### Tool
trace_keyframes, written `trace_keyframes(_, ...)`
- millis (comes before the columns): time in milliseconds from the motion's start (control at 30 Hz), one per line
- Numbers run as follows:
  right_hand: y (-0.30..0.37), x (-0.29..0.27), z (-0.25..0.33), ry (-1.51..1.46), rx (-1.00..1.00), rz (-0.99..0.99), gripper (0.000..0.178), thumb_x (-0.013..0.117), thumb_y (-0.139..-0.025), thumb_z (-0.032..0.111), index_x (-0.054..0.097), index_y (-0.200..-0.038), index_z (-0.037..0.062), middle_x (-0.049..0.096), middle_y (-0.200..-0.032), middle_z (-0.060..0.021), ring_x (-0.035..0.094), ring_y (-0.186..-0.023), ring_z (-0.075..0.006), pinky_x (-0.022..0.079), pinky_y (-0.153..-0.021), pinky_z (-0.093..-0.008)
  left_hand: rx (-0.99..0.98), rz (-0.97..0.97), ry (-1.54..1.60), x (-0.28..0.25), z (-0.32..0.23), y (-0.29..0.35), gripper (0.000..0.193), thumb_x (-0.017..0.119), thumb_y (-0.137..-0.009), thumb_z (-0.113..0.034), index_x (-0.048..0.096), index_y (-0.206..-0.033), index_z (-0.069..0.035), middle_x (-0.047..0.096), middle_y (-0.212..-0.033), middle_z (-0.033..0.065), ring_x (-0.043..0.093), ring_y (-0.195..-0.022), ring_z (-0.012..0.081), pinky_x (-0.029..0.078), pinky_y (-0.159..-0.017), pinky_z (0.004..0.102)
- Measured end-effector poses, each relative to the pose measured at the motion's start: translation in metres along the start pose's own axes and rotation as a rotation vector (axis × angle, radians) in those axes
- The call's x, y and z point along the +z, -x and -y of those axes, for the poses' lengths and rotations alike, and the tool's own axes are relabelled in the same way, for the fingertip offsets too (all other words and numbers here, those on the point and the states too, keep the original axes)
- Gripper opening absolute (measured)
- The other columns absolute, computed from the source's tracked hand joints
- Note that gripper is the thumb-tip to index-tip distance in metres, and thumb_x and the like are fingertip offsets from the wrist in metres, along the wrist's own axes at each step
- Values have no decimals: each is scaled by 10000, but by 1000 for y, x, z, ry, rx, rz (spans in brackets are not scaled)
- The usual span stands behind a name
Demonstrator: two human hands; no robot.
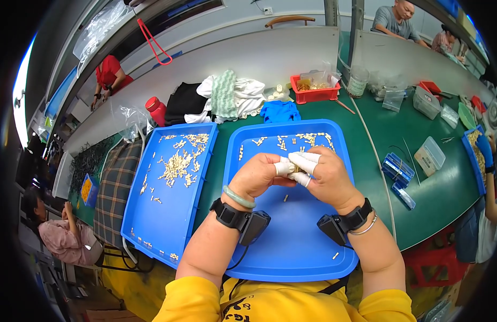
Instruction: The person picks up small metal components from a blue tray, joins them together by hand, and places the assembled units back onto the tray.
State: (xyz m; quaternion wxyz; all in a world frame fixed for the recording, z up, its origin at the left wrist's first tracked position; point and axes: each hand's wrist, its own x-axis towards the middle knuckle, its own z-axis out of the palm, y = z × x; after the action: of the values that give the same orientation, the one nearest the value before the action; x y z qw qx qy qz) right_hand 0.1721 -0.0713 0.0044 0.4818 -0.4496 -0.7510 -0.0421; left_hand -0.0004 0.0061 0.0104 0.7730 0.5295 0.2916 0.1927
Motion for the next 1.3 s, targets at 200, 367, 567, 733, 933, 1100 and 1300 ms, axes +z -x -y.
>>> trace_keyframes(200, -3, -1, 0, 58, -50, 63, 357, 767, -600, 102, 685, -947, 76, 664, -881, -59, 607, -796, -240, 503, -692, -332, -36, 76, 57, -4, 1, 4, 217, 601, -856, -157, 641, -973, 22, 652, -940, 113, 642, -842, 206, 536, -764, 335)
trace_keyframes(367, 0, -1, 2, -5, -84, 64, 372, 768, -590, 116, 682, -950, 78, 666, -886, -50, 606, -793, -241, 503, -698, -339, -59, 138, 10, 0, 6, 8, 203, 611, -852, -147, 648, -976, 9, 651, -929, 91, 636, -833, 183, 535, -746, 305)
trace_keyframes(567, -5, -3, 5, -55, -51, 67, 476, 763, -575, 114, 652, -1037, 77, 652, -956, -71, 600, -816, -253, 495, -722, -346, 24, 80, -120, 10, -3, 14, 165, 626, -828, -79, 658, -953, 23, 654, -950, 114, 628, -855, 180, 526, -749, 318)
trace_keyframes(733, -5, -4, 5, -65, 8, 37, 553, 764, -557, 85, 617, -1089, 60, 638, -998, -106, 585, -843, -286, 490, -744, -360, 537, -38, -771, 22, -7, 22, 161, 664, -786, -61, 672, -939, -13, 663, -937, 96, 628, -855, 191, 504, -738, 300)
trace_keyframes(933, -4, -5, 4, -66, 12, 44, 625, 772, -543, 89, 586, -1139, 55, 628, -1024, -115, 579, -894, -299, 478, -781, -368, 806, -66, -975, 26, -5, 22, 180, 675, -762, -49, 675, -942, -40, 662, -932, 103, 628, -844, 239, 495, -738, 299)
trace_keyframes(1100, -2, -4, 3, -80, 12, 47, 629, 772, -542, 93, 588, -1142, 59, 630, -1027, -110, 580, -900, -298, 476, -787, -368, 761, -29, -960, 26, -5, 24, 178, 676, -764, -52, 672, -942, -34, 663, -933, 104, 630, -846, 231, 496, -739, 309)
trace_keyframes(1300, -1, -3, 0, -48, -80, 17, 552, 779, -599, 168, 610, -1114, 63, 628, -1037, -85, 584, -847, -271, 483, -732, -349, 652, -34, -787, 23, 1, 23, 157, 665, -788, -80, 674, -938, -39, 639, -858, 85, 600, -767, 183, 483, -668, 290)
